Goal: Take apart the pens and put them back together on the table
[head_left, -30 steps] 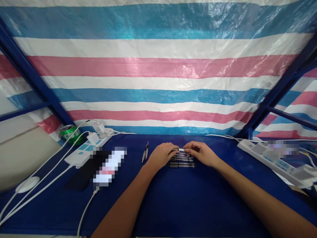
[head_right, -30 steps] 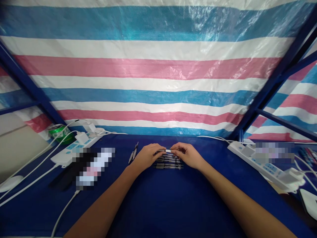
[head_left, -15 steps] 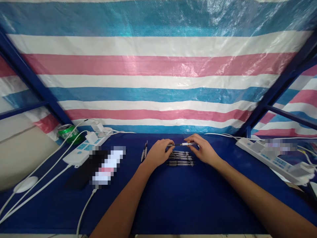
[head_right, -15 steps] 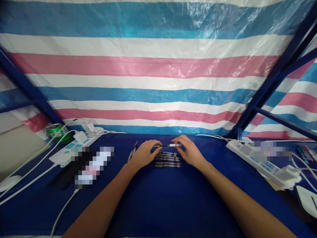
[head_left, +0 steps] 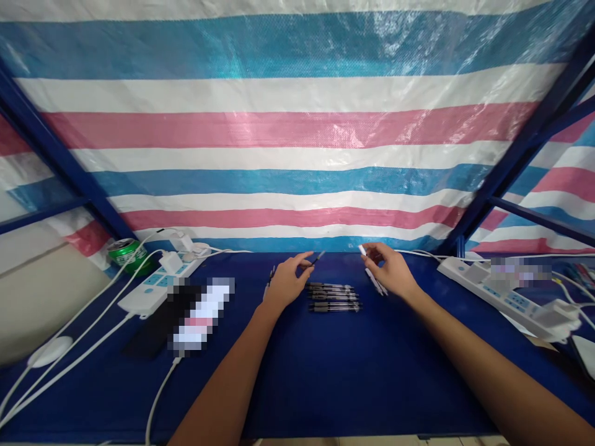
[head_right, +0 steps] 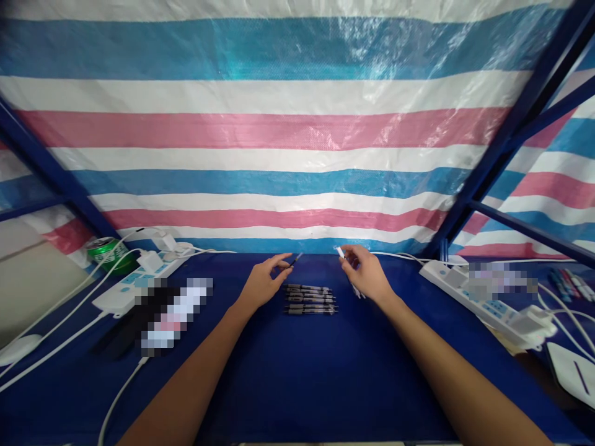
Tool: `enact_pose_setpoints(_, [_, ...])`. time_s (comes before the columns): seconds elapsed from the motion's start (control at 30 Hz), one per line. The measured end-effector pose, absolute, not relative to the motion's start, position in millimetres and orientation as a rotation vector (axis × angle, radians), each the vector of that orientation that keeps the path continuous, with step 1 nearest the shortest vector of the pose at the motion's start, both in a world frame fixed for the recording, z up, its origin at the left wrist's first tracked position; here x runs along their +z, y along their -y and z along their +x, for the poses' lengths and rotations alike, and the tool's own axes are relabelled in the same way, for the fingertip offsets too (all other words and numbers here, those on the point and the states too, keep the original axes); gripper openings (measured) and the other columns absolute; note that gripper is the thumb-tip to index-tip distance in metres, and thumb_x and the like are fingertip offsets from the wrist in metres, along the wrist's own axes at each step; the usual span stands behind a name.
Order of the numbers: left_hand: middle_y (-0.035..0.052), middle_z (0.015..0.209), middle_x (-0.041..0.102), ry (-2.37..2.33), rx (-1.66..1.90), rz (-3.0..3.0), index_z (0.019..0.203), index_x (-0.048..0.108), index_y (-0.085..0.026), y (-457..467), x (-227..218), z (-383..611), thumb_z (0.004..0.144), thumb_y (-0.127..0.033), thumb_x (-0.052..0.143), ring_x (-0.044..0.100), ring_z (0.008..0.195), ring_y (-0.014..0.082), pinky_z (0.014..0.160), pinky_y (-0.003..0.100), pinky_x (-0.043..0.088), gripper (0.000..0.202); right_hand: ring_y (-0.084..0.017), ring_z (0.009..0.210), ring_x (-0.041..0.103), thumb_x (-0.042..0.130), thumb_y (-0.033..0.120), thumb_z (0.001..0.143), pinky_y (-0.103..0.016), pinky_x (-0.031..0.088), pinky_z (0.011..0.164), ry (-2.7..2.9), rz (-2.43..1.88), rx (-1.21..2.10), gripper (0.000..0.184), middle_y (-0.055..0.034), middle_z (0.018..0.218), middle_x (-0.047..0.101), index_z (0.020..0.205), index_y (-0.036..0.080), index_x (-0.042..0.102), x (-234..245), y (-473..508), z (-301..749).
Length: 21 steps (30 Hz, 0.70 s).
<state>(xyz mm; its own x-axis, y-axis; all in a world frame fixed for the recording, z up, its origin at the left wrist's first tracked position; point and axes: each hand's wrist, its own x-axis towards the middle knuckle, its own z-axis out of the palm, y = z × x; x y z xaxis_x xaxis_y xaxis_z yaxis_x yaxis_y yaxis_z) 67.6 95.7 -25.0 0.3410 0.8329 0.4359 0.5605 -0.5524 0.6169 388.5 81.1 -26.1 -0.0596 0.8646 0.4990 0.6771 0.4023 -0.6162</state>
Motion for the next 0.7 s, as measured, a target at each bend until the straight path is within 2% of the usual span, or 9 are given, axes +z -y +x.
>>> enact_pose_setpoints(0.07, [0.0009,0.111,0.080,-1.230,1.091,2.186,0.152,0.056,-0.030,-96.9,-24.9,64.7,0.101,-0.031,0.063,0.074,0.098,0.0197,0.092,0.036,0.056,0.051,-0.026,0.082,0.070,0.056,0.039,0.099,-0.041,0.056,0.080,1.788,-1.461,0.316,0.041,-0.0077,0.095,0.075,0.135,0.020,0.064,-29.1,-88.9,401.0])
enact_pose_setpoints(0.13, [0.0017,0.112,0.079,-1.226,1.113,2.153,0.159,0.048,-0.027,-99.2,-25.6,62.0,0.097,-0.026,0.064,0.072,0.087,0.0167,0.089,0.034,0.058,0.065,-0.026,0.080,0.070,0.050,0.032,0.099,-0.039,0.054,0.081,1.818,-1.595,0.318,0.054,-0.0066,0.089,0.075,0.151,0.016,0.053,-32.1,-95.3,413.0])
enact_pose_setpoints(0.17, [0.0026,0.115,0.078,-1.228,1.114,2.144,0.162,0.044,-0.025,-100.5,-26.4,60.6,0.094,-0.023,0.065,0.070,0.081,0.0150,0.086,0.033,0.058,0.071,-0.027,0.081,0.070,0.049,0.029,0.099,-0.038,0.053,0.080,1.854,-1.666,0.317,0.056,-0.0075,0.089,0.076,0.153,0.014,0.051,-33.6,-97.6,418.2])
enact_pose_setpoints(0.23, [0.0050,0.121,0.074,-1.253,1.088,2.145,0.166,0.038,-0.023,-103.2,-28.0,57.4,0.089,-0.019,0.064,0.066,0.072,0.0118,0.081,0.031,0.058,0.081,-0.028,0.087,0.072,0.049,0.025,0.098,-0.036,0.051,0.081,1.952,-1.792,0.314,0.048,-0.0106,0.094,0.078,0.144,0.013,0.060,-36.2,-100.2,426.4])
enact_pose_setpoints(0.33, [0.0062,0.120,0.069,-1.341,1.030,2.174,0.166,0.039,-0.021,-105.4,-28.9,52.4,0.086,-0.016,0.063,0.062,0.069,0.0104,0.079,0.030,0.058,0.084,-0.028,0.090,0.073,0.054,0.023,0.096,-0.033,0.049,0.079,2.067,-1.914,0.322,0.033,-0.0127,0.100,0.079,0.124,0.016,0.070,-39.0,-100.4,433.7])
enact_pose_setpoints(0.43, [0.0045,0.107,0.068,-1.441,0.961,2.224,0.162,0.046,-0.020,-105.6,-27.6,49.0,0.085,-0.014,0.063,0.063,0.073,0.0138,0.079,0.030,0.057,0.079,-0.027,0.088,0.074,0.056,0.025,0.097,-0.032,0.048,0.075,2.110,-1.935,0.321,0.027,-0.0122,0.100,0.080,0.118,0.017,0.071,-40.7,-100.5,436.7])
enact_pose_setpoints(0.53, [0.0058,0.098,0.069,-1.555,0.907,2.301,0.149,0.061,-0.018,-106.5,-27.8,47.8,0.090,-0.017,0.062,0.067,0.082,0.0197,0.083,0.033,0.056,0.059,-0.027,0.094,0.074,0.056,0.032,0.102,-0.032,0.050,0.079,2.123,-1.913,0.296,0.023,-0.0121,0.102,0.080,0.110,0.020,0.073,-42.4,-102.8,437.1])
enact_pose_setpoints(0.6, [0.0080,0.099,0.072,-1.615,0.883,2.340,0.139,0.068,-0.018,-108.3,-29.9,47.1,0.094,-0.019,0.062,0.068,0.089,0.0228,0.088,0.036,0.056,0.046,-0.028,0.097,0.075,0.055,0.040,0.104,-0.033,0.051,0.081,2.134,-1.894,0.275,0.026,-0.0128,0.104,0.081,0.107,0.020,0.073,-44.0,-104.6,436.6])
enact_pose_setpoints(0.7, [0.0099,0.103,0.074,-1.679,0.828,2.361,0.131,0.070,-0.018,-111.0,-33.2,44.8,0.095,-0.019,0.065,0.069,0.093,0.0249,0.090,0.038,0.055,0.037,-0.030,0.100,0.075,0.056,0.048,0.105,-0.034,0.052,0.083,2.133,-1.879,0.254,0.035,-0.0147,0.109,0.080,0.112,0.019,0.072,-47.0,-105.6,435.0])
